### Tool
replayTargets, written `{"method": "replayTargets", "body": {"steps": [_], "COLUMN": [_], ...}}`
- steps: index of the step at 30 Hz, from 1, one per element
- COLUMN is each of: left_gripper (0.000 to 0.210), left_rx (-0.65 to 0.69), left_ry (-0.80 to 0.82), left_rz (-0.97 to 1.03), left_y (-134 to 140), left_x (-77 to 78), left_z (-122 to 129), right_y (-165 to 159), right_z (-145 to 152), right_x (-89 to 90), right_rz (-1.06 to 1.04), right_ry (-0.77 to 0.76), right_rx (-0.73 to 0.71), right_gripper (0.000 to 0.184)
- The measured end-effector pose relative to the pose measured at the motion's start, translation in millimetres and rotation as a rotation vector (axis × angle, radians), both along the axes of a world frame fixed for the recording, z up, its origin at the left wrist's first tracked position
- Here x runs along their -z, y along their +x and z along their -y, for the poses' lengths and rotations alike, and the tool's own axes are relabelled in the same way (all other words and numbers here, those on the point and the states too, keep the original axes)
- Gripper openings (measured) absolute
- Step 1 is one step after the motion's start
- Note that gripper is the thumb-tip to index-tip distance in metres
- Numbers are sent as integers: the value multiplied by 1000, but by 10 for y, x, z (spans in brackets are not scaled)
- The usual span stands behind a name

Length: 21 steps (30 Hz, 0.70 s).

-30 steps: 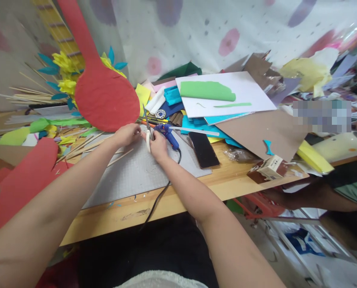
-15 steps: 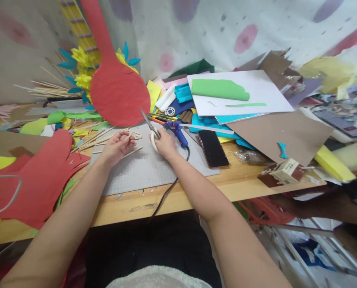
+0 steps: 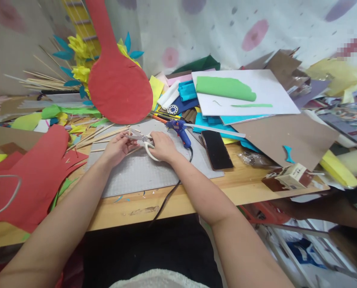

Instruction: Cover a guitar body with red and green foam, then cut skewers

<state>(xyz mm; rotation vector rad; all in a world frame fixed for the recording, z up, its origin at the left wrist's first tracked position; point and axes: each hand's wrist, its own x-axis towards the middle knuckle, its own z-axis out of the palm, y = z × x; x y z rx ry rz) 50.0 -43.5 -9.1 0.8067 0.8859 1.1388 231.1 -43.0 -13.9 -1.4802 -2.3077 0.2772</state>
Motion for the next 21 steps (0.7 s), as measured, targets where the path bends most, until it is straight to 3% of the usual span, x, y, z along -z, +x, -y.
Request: {"method": "replayTargets", "body": {"steps": [7,17,21], "left_gripper": [5,13,11], "left_rx": [46,130,144], "left_ry": [6,-9,-81], "left_rz": [-83,-34,7], "left_y": [23,21,51], "left_x": [51,13,-26], "left_z": [-5,38,29], "right_y": [-18,37,27], "right_z": [46,58,46], "right_x": [-86,-145,-224], "right_rz": [55,36,72], "right_ry": [-87,-150,-229], "right_rx": [51,53,168], "right_gripper": [24,23,25]}}
